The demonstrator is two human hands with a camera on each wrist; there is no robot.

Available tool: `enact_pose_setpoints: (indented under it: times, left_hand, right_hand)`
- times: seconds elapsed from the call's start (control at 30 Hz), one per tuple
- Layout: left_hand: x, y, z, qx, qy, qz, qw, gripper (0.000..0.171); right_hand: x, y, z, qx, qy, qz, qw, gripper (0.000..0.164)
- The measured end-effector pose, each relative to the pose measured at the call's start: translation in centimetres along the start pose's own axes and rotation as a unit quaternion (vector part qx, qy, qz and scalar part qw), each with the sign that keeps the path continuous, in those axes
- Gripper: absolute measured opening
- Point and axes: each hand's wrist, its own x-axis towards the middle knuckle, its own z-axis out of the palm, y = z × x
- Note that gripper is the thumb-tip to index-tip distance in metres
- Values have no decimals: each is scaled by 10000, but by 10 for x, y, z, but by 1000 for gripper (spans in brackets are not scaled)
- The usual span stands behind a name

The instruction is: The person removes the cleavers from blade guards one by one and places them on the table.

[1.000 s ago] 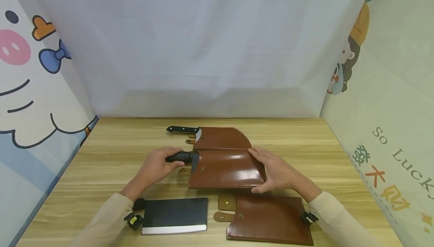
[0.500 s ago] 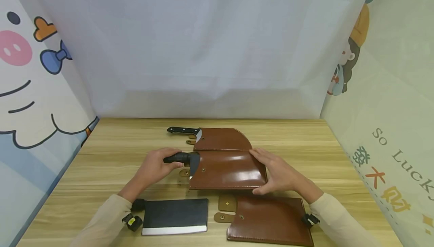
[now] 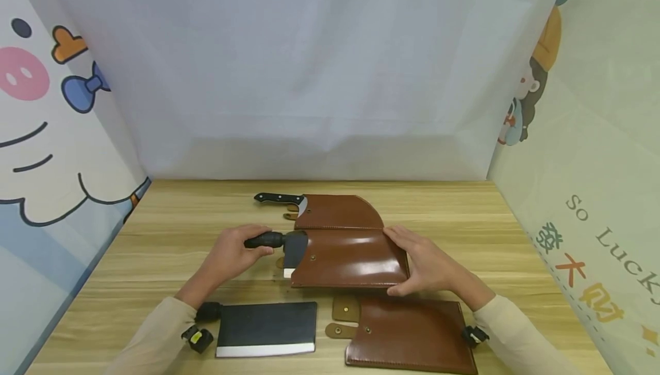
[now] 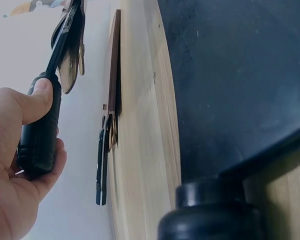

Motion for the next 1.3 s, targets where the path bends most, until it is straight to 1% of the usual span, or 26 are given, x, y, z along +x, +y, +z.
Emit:
enact_pose_setpoints:
  times: [0.3, 0.63, 0.87, 1.3]
  left_hand:
    - [-3, -11, -4, -91, -5, -59, 9999, 49]
    - [-8, -17, -11, -76, -32, -306, 9995, 47]
    - [-10, -19, -17, -33, -24, -256, 9997, 48]
    - [-13, -26, -23, 72, -27, -331, 9994, 49]
  right_hand:
    - [-4, 6, -2, -15, 69, 151, 9999, 120]
    - [-10, 7, -6, 53, 80, 233, 9997, 119]
    - [-12, 10, -7, 1, 121, 256, 9996, 120]
    - [-21, 15, -9, -64, 282, 207, 9994, 118]
